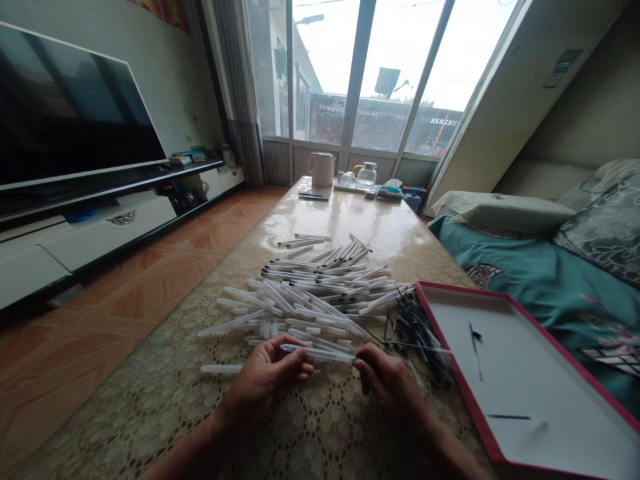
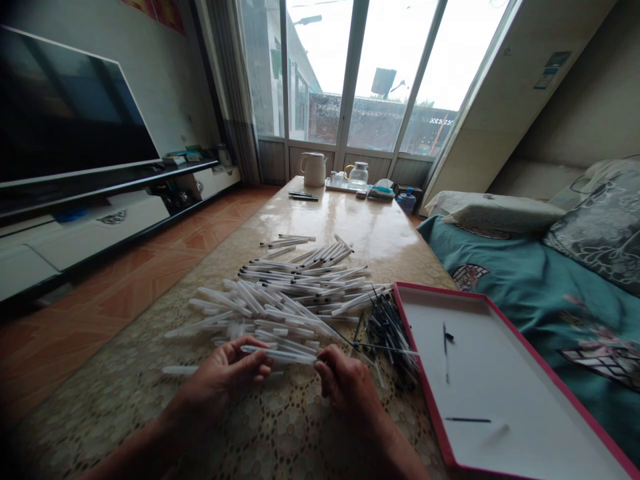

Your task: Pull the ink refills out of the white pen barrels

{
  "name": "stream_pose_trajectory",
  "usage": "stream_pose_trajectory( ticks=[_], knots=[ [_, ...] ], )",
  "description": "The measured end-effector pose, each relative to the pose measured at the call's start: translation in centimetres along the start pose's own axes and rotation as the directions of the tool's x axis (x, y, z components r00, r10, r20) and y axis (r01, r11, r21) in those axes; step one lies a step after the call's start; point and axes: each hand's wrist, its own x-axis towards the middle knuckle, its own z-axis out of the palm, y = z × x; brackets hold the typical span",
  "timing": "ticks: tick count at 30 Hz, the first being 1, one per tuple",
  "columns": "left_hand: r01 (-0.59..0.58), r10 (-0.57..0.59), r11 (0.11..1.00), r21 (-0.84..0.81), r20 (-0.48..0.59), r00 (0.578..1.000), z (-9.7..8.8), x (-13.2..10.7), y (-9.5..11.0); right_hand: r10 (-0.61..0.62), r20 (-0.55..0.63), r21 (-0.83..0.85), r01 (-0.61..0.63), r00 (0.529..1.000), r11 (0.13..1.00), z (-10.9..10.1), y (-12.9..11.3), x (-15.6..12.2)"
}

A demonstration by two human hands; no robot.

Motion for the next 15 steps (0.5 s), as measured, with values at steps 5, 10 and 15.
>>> stream_pose_trajectory(
  ticks=[5,10,15],
  knots=[
    [-0.002,0.002,1.000,-0.003,0.002,1.000,0.00,0.02,-0.01,0.013,0.006,0.018,-0.013,1.000,1.000,0.06,-0.16,0.02],
    [-0.001,0.001,1.000,-0.007,-0.007,1.000,-0.02,-0.05,-0.01,0.008,-0.008,-0.015,-0.008,1.000,1.000,0.11,-0.13,-0.04],
    [-0.006,0.006,1.000,0.007,-0.005,1.000,-0.15,0.04,-0.07,0.015,-0.012,0.036,-0.014,1.000,0.999,0.14,-0.20,-0.06]
  ],
)
